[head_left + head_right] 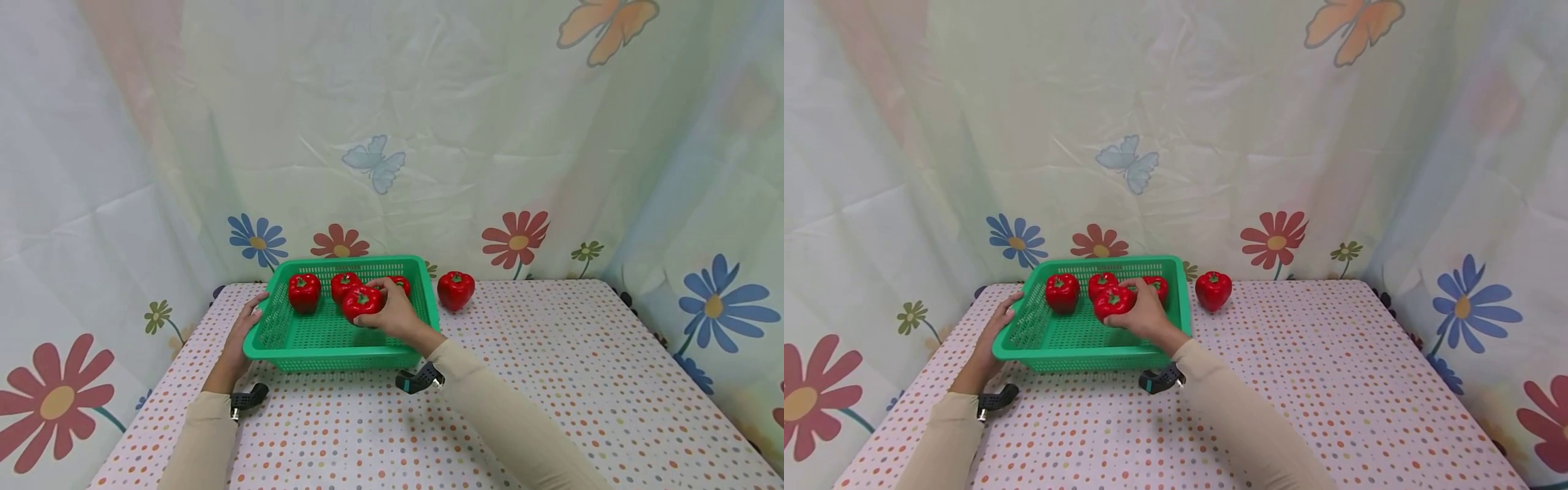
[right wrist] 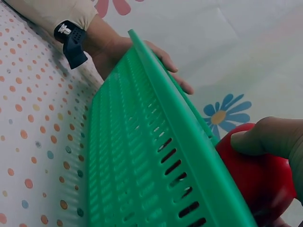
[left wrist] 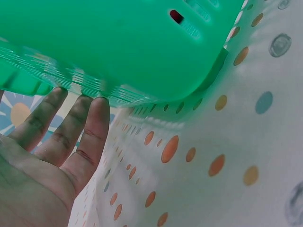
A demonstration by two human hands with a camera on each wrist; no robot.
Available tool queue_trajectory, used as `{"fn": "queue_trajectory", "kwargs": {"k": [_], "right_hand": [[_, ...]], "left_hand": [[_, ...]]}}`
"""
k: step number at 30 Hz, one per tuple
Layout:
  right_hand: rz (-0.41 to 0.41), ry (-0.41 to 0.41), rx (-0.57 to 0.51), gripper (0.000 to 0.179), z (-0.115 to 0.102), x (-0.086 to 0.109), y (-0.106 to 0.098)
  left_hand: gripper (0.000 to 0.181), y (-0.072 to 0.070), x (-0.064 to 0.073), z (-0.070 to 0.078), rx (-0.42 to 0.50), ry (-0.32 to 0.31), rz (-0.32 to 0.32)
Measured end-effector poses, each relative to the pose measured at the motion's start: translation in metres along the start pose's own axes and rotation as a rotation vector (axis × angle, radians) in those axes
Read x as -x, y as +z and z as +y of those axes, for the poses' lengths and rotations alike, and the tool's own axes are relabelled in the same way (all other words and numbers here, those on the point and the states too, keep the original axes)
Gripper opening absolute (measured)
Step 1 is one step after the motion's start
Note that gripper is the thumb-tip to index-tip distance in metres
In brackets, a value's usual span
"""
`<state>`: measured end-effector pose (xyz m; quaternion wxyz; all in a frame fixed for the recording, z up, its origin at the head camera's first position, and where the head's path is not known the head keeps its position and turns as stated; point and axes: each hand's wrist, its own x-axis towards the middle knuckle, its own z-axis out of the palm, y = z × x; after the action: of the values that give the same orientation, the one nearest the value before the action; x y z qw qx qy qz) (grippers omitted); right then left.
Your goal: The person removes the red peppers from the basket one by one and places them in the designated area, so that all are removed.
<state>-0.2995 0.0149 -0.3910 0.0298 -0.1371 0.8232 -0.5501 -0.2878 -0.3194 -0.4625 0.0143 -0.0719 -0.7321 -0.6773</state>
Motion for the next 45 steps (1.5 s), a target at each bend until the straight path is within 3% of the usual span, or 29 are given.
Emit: {"fn": "queue_trajectory", "kwargs": {"k": [11, 18, 24, 38, 45], "right_hand": [[0.023, -0.020, -0.117, 0.071, 0.001, 0.011, -0.029], [0.080, -0.006, -0.068, 0.071, -0.003, 0.026, -0.058], [0.098, -0.038, -0.099, 0.074, 0.000, 0.033, -0.084], [0.239, 0.059, -0.063, 0.079, 0.015, 0.040, -0.150], [0.311, 0.099, -0.075, 0.084, 0.034, 0.038, -0.178]], "left_hand": [[0.052, 0.002, 0.002, 0.000, -0.004, 0.000, 0.012], [0.051, 0.003, -0.001, 0.002, 0.006, 0.002, 0.015], [0.051, 0.002, 0.001, 0.003, 0.008, 0.007, 0.013], [0.051, 0.003, 0.000, 0.003, 0.008, 0.004, 0.013], [0.051, 0.001, -0.001, 0.000, 0.002, 0.009, 0.010]]}}
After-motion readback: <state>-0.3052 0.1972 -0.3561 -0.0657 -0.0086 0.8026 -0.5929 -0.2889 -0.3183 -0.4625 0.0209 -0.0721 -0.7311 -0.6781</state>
